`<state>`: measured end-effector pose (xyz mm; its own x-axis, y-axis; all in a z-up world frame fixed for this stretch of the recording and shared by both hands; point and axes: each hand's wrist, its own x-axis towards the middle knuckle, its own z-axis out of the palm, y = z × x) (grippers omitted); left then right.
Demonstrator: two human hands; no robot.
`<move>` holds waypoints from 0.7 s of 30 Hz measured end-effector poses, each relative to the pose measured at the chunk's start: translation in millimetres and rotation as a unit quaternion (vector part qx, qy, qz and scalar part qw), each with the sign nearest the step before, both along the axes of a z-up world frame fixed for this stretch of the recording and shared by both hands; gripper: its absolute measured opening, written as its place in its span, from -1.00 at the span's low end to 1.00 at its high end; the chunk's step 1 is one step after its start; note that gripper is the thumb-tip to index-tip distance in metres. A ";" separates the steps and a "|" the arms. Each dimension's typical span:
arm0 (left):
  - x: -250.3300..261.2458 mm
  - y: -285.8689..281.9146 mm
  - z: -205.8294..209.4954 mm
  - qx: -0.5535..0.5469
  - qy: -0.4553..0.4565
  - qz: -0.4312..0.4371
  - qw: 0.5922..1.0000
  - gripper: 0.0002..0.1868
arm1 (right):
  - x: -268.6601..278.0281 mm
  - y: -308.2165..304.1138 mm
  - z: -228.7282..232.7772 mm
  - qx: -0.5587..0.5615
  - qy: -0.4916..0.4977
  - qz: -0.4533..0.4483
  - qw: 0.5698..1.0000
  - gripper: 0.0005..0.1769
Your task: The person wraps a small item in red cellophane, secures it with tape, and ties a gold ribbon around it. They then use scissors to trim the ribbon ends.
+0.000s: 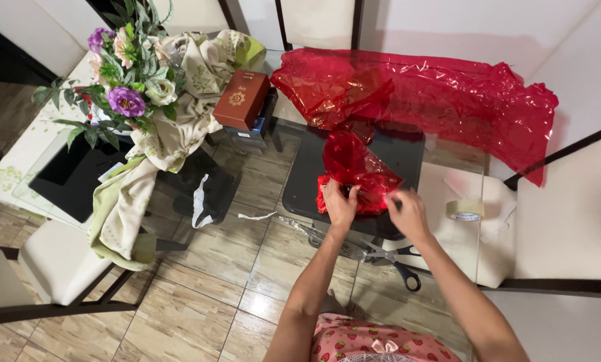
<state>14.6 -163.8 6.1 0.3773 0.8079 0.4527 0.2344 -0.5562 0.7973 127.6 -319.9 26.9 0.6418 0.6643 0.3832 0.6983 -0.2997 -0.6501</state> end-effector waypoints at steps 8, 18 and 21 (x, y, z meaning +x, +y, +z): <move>-1.4 -1.9 -3.8 -0.016 0.004 -0.003 1.000 -0.68 | -88.2 -121.2 -27.2 -0.297 -0.086 0.193 0.931 0.10; 17.6 37.0 -31.0 -0.002 0.025 -0.013 1.000 -0.58 | -67.8 -131.9 -75.6 -0.240 -0.107 0.075 0.962 -0.40; 18.7 45.0 -35.4 -0.008 0.039 -0.021 0.999 -0.52 | -59.0 -142.1 -72.2 -0.243 -0.096 0.100 0.960 -0.46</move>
<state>33.3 -118.7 -29.3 0.4452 0.7975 0.4071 0.2735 -0.5540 0.7863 68.6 -461.9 -45.3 0.4312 0.8972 0.0956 0.8664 -0.3821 -0.3214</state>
